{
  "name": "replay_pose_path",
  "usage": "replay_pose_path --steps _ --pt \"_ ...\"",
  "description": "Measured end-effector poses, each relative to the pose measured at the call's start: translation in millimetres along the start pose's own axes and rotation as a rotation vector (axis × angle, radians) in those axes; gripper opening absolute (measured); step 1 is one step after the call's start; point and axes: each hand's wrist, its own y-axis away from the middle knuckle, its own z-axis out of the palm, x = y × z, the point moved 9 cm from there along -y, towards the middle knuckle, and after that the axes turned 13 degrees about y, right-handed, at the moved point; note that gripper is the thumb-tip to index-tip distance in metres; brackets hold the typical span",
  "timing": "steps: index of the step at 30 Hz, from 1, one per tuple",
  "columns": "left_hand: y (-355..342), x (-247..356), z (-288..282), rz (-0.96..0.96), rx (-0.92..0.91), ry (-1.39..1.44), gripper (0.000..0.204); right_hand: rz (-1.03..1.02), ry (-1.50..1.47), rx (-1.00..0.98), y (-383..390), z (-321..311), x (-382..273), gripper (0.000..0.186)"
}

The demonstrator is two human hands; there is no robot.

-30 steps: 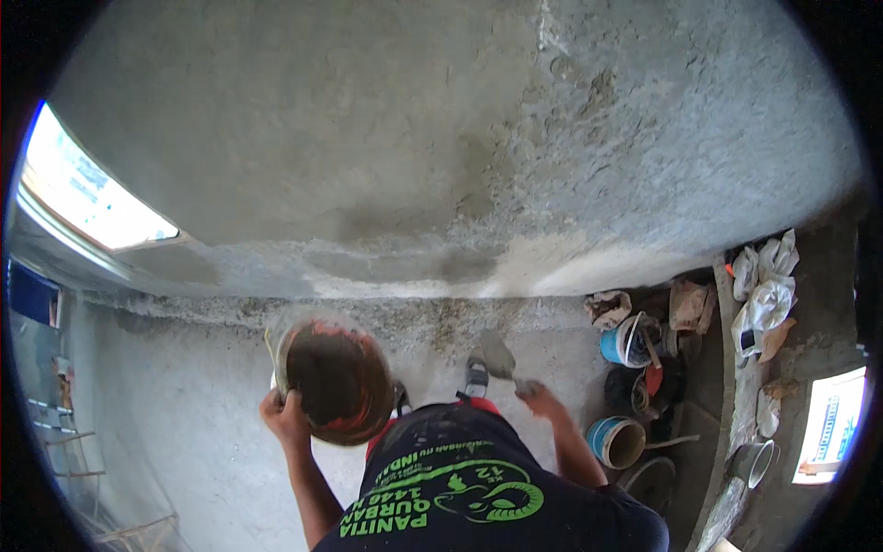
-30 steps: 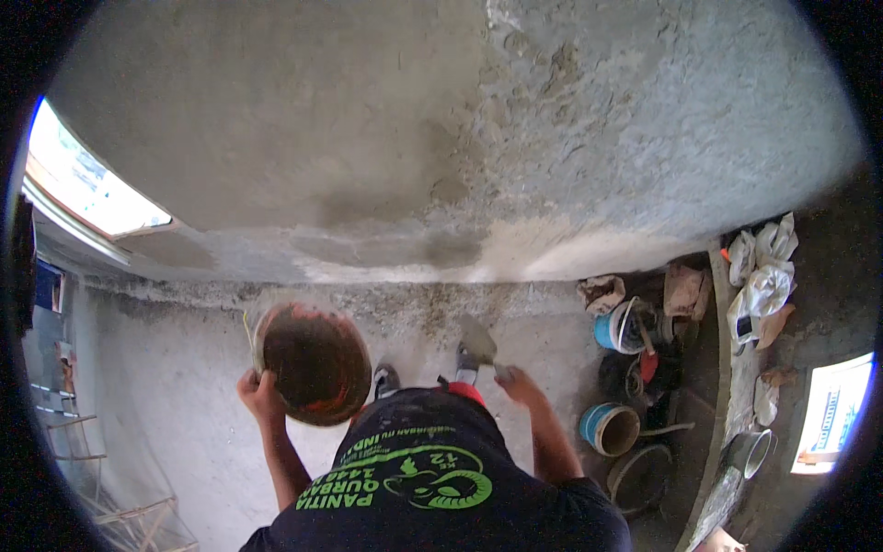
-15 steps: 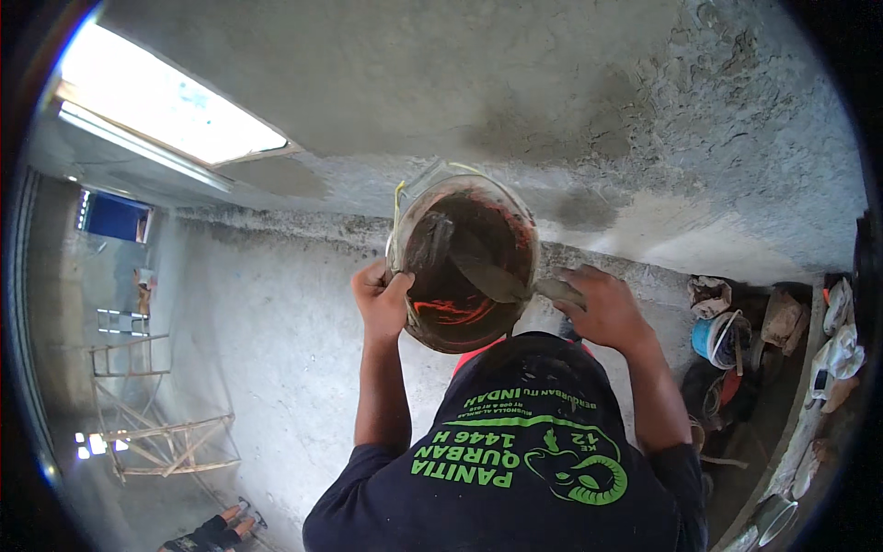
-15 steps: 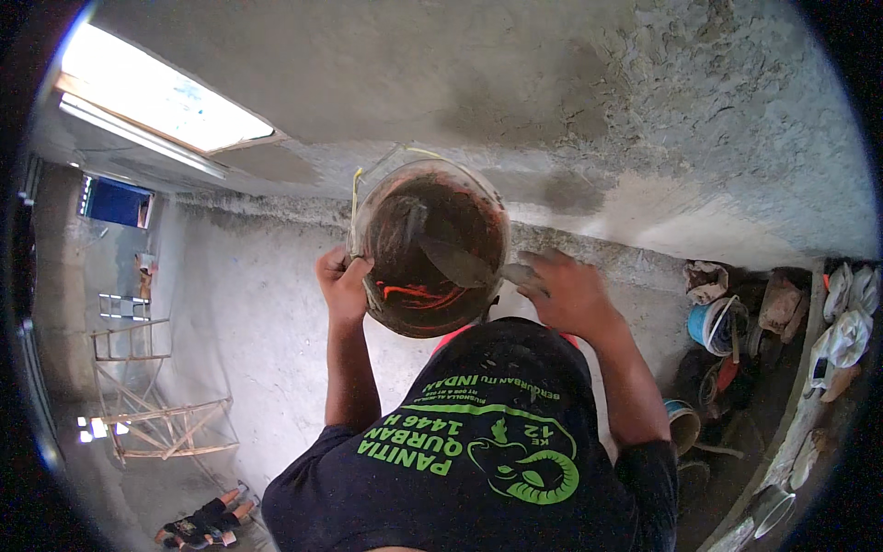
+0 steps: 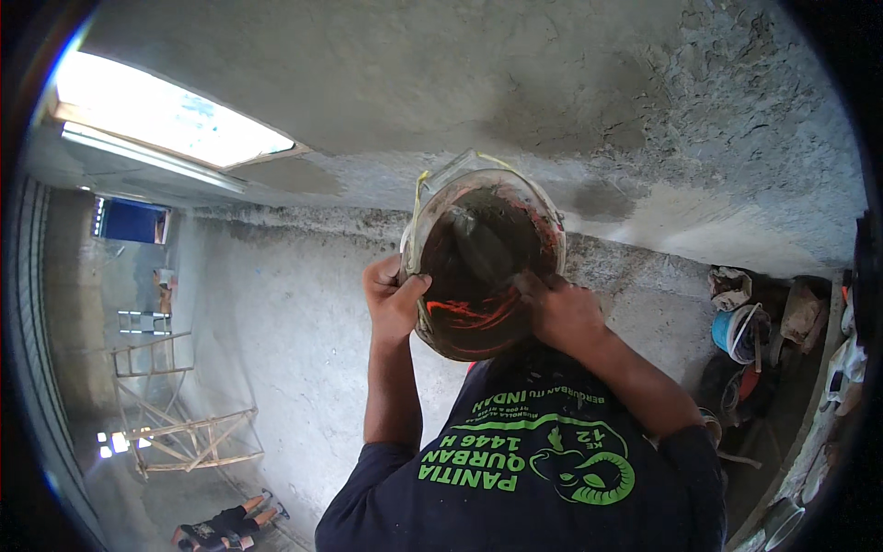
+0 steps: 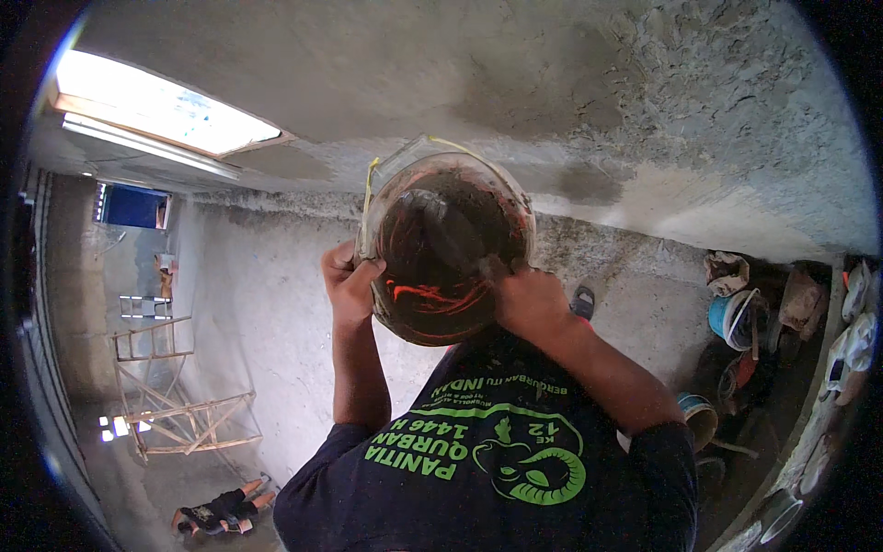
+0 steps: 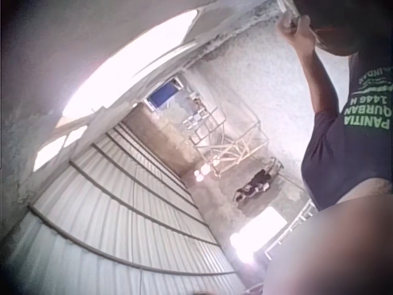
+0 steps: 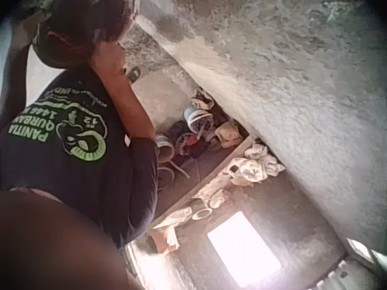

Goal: The person scoops mortar from a bucket using a trowel and applies and smooths it onto the wall.

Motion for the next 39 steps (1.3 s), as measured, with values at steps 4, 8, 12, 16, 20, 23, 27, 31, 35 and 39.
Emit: replay_pose_path --steps 4,8,12,16,20,23,27,31,35,39 --pt "1 3 0 -0.049 0.061 -0.003 0.017 -0.127 -0.082 -0.086 8 -8 -3 0.041" --pt "3 -6 -7 -0.047 0.077 0.035 0.017 0.034 -0.025 0.043 -4 -15 13 0.041" --pt "-3 9 3 0.137 -0.016 -0.174 0.014 -0.099 -0.017 -0.067 -10 4 -3 0.035" --pt "-2 4 0 0.052 0.011 -0.071 0.012 -0.221 -0.057 -0.159 -9 9 -22 0.03" --pt "-1 -5 -5 0.033 0.039 -0.084 0.012 -0.304 -0.047 -0.279 -20 9 -23 0.028" --pt "3 -4 8 -0.079 0.042 -0.128 0.008 -0.297 -0.146 -0.343 -34 7 -12 0.027" --pt "4 -26 11 -0.046 0.004 -0.238 0.009 -0.513 -0.4 -0.24 -49 -13 -7 0.028" --pt "5 -17 28 -0.071 0.002 -0.276 0.012 -0.613 -0.482 -0.34 -47 -13 -20 0.03" --pt "9 -12 31 0.017 -0.025 -0.426 0.014 -0.564 -0.498 -0.423 -44 -1 -21 0.029" --pt "10 -8 49 0.06 -0.025 -0.426 0.017 -0.555 -0.616 -0.408 -40 14 -3 0.033"
